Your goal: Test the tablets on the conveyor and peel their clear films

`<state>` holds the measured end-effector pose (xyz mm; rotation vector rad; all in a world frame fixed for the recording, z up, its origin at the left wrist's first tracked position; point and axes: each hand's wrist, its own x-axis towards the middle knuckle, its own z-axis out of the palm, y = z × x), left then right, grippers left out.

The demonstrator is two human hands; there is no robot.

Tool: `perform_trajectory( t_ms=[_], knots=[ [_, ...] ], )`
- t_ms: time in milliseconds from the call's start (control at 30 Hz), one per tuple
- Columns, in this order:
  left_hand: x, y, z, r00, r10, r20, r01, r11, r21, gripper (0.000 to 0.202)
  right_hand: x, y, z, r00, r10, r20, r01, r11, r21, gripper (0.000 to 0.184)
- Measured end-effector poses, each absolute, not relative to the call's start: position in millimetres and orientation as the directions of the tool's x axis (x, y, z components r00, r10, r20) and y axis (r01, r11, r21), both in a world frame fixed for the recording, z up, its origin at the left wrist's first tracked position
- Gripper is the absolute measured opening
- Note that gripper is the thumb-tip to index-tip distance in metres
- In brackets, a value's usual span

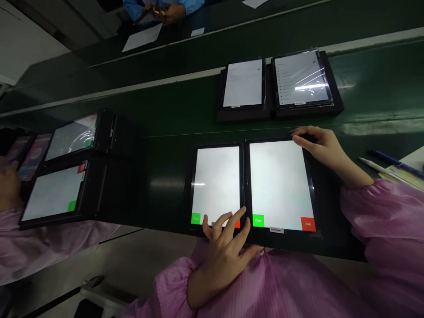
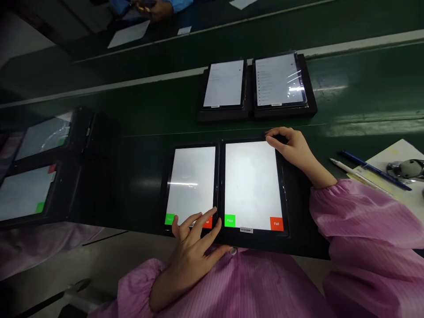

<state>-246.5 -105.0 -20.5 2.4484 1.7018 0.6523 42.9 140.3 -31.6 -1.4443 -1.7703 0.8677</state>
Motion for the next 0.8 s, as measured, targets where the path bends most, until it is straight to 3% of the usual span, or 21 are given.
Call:
perform_trajectory(
  t_ms=[167,267,400,533,633,700,800],
  knots=[
    [-242,-99,-25,0.281,0.799,0.532,0.878,-0.438,0.194,0.025,40,133,-34,-0.09,0.986,0.141,0.501,0.167,-0.849,0.027],
    [-238,-101,-29,0.262,0.791,0.553,0.889,-0.421,0.18,0.014,36,121,-35,-0.033,0.981,0.191,0.519,0.18,-0.835,0.024],
    [-235,-109,-33,0.169,0.805,0.569,0.891,-0.371,0.26,0.012,34,106,-36,0.002,0.965,0.261,0.563,0.215,-0.798,0.021],
    [-238,-107,-27,0.193,0.797,0.572,0.894,-0.383,0.232,0.01,35,100,-30,-0.031,0.921,0.387,0.613,0.324,-0.721,0.021],
    [-246,-101,-12,0.237,0.808,0.54,0.866,-0.427,0.259,0.026,33,78,-10,-0.169,0.887,0.429,0.6,0.438,-0.669,0.014],
    [-252,-97,-1,0.323,0.809,0.491,0.845,-0.48,0.235,0.033,27,49,9,-0.368,0.832,0.415,0.506,0.554,-0.661,0.01],
    [-252,-93,9,0.409,0.751,0.519,0.79,-0.576,0.211,0.017,18,-5,33,-0.646,0.639,0.417,0.281,0.708,-0.648,0.026]
  ],
)
